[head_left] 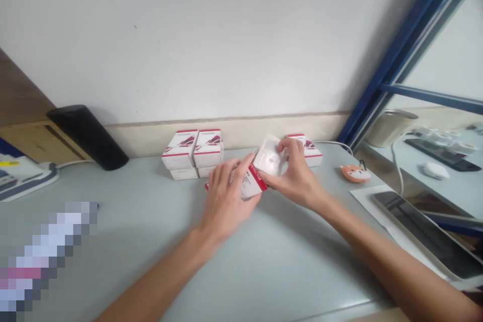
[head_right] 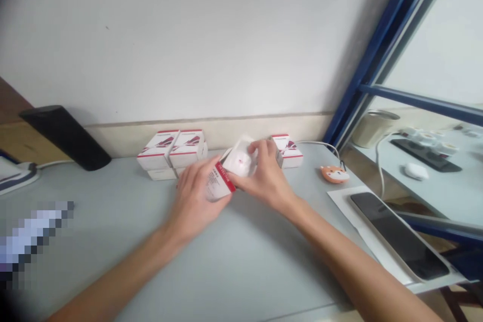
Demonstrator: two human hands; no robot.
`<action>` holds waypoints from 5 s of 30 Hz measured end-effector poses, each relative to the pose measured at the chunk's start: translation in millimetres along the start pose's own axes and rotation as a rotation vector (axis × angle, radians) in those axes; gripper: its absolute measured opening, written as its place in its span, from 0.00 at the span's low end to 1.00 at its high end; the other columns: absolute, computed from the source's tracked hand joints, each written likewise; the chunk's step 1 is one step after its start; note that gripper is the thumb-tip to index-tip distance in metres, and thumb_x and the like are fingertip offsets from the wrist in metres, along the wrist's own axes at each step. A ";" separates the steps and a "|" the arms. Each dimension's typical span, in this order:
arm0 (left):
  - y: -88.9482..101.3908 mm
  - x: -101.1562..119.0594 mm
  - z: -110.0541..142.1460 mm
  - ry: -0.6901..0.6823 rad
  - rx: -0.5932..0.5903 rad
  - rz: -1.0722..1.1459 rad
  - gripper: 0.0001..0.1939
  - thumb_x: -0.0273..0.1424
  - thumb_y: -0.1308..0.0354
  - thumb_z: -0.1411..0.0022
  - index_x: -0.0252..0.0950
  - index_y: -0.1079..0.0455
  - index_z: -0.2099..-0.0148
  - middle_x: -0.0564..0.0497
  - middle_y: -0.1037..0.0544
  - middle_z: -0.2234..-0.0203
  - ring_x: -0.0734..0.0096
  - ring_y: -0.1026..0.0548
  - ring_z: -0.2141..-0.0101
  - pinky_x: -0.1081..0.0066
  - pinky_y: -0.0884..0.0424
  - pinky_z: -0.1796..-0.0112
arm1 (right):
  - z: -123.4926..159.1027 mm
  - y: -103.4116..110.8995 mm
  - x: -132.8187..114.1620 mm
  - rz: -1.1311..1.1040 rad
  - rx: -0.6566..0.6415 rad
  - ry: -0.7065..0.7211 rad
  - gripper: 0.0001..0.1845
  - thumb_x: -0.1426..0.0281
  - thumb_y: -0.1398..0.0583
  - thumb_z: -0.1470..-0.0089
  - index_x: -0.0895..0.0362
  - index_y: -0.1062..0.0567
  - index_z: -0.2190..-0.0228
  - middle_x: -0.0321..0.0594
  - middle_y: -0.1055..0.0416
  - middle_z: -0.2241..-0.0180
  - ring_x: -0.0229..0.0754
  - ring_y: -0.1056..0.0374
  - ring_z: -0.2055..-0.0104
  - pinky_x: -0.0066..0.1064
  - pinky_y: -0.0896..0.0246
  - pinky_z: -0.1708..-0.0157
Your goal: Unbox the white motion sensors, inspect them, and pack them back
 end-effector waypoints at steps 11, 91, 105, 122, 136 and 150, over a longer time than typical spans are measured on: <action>7.7 4.3 0.6 -0.161 0.038 -0.123 0.28 0.30 0.35 0.35 0.49 0.34 0.35 0.42 0.36 0.49 0.54 0.28 0.51 0.55 0.27 0.50 | -0.4 13.0 -14.6 -0.203 -0.228 0.082 0.27 0.60 0.30 0.48 0.48 0.42 0.57 0.45 0.42 0.42 0.50 0.42 0.37 0.46 0.37 0.39; 8.3 -7.6 5.2 -0.004 0.179 0.314 0.16 0.32 0.31 0.36 0.43 0.30 0.48 0.49 0.39 0.57 0.65 0.31 0.54 0.59 0.26 0.49 | 15.8 0.7 -34.5 -0.769 -0.194 0.131 0.35 0.68 0.35 0.37 0.46 0.40 0.33 0.43 0.25 0.46 0.47 0.28 0.44 0.49 0.38 0.36; 8.0 -13.1 -5.2 0.046 0.004 0.603 0.14 0.32 0.43 0.27 0.44 0.32 0.41 0.46 0.28 0.48 0.60 0.28 0.46 0.57 0.30 0.44 | 9.6 5.8 -33.6 -0.540 -0.264 0.380 0.12 0.66 0.34 0.38 0.52 0.27 0.54 0.44 0.27 0.50 0.47 0.30 0.48 0.43 0.34 0.45; 10.7 -15.6 -6.4 0.021 0.024 0.588 0.11 0.28 0.47 0.26 0.44 0.30 0.45 0.47 0.28 0.50 0.63 0.27 0.47 0.61 0.29 0.46 | 9.9 11.0 -37.5 -0.504 -0.185 0.452 0.04 0.68 0.37 0.34 0.53 0.26 0.63 0.45 0.25 0.54 0.45 0.27 0.52 0.42 0.32 0.49; 12.7 -9.1 -3.8 -0.163 0.097 0.644 0.25 0.28 0.41 0.29 0.43 0.43 0.34 0.44 0.28 0.52 0.63 0.23 0.56 0.61 0.22 0.57 | 9.9 16.4 -33.7 -0.528 -0.218 0.300 0.13 0.61 0.33 0.39 0.54 0.24 0.56 0.42 0.21 0.57 0.45 0.25 0.57 0.38 0.30 0.54; 23.8 16.6 -0.1 -0.411 0.002 0.534 0.20 0.32 0.47 0.28 0.45 0.37 0.36 0.42 0.30 0.53 0.57 0.31 0.56 0.59 0.23 0.60 | 4.6 12.8 -20.3 -0.668 -0.043 0.026 0.22 0.51 0.41 0.33 0.53 0.26 0.72 0.33 0.33 0.76 0.37 0.36 0.73 0.29 0.37 0.72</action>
Point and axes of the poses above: each hand's wrist, its own z-axis away from the middle knuckle, its own y-axis out of the back of the hand, x = y × z, the point moved 5 cm from there along -z, towards the middle knuckle
